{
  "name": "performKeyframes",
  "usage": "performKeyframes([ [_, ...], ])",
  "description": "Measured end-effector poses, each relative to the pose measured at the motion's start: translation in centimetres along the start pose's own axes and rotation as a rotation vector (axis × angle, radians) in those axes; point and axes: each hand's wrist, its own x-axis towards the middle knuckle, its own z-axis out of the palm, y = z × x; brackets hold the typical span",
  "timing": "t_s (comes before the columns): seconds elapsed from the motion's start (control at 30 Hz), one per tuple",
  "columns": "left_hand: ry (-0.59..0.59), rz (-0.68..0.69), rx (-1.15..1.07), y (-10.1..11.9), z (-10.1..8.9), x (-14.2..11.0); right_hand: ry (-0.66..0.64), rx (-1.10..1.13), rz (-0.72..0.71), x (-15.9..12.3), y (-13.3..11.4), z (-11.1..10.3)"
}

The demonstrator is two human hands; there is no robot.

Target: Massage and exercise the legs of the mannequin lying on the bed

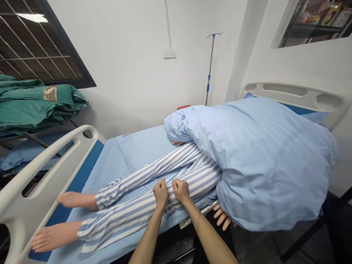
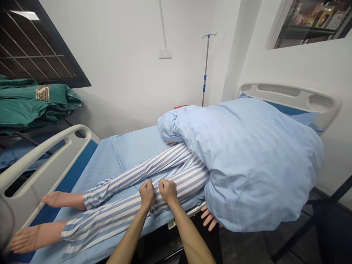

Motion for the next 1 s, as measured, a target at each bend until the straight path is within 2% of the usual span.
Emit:
performKeyframes([
  [0.1,0.031,0.009,-0.19,1.3,2.0,-0.5,0.004,0.076,0.028,0.4,0.3,-0.3],
  [0.17,0.031,-0.005,-0.195,1.8,3.1,-1.0,0.002,0.135,0.058,0.5,0.6,-0.6],
  [0.27,-0.032,0.013,0.023,1.5,4.0,-1.8,-0.005,0.232,0.072,0.5,0.8,-0.7],
  [0.4,-0.109,0.054,0.257,0.9,3.9,-2.1,-0.011,0.266,0.112,0.8,0.4,-1.2],
  [0.47,-0.124,0.054,0.296,0.8,3.8,-2.1,-0.033,0.222,0.122,1.5,-0.2,-2.3],
  [0.57,-0.123,0.05,0.344,0.9,4.0,-2.1,-0.044,0.131,0.041,3.0,-0.7,-4.8],
  [0.7,-0.111,0.09,0.372,0.7,4.3,-2.3,-0.008,0.027,-0.028,4.1,0.7,-6.9],
  [0.87,-0.092,0.119,0.342,0.4,4.3,-2.4,-0.023,-0.222,0.038,2.9,3.7,-5.4],
  [1.0,-0.116,0.212,0.24,2.5,5.2,-1.6,0.01,-0.21,0.043,2.5,4.4,-4.6],
])
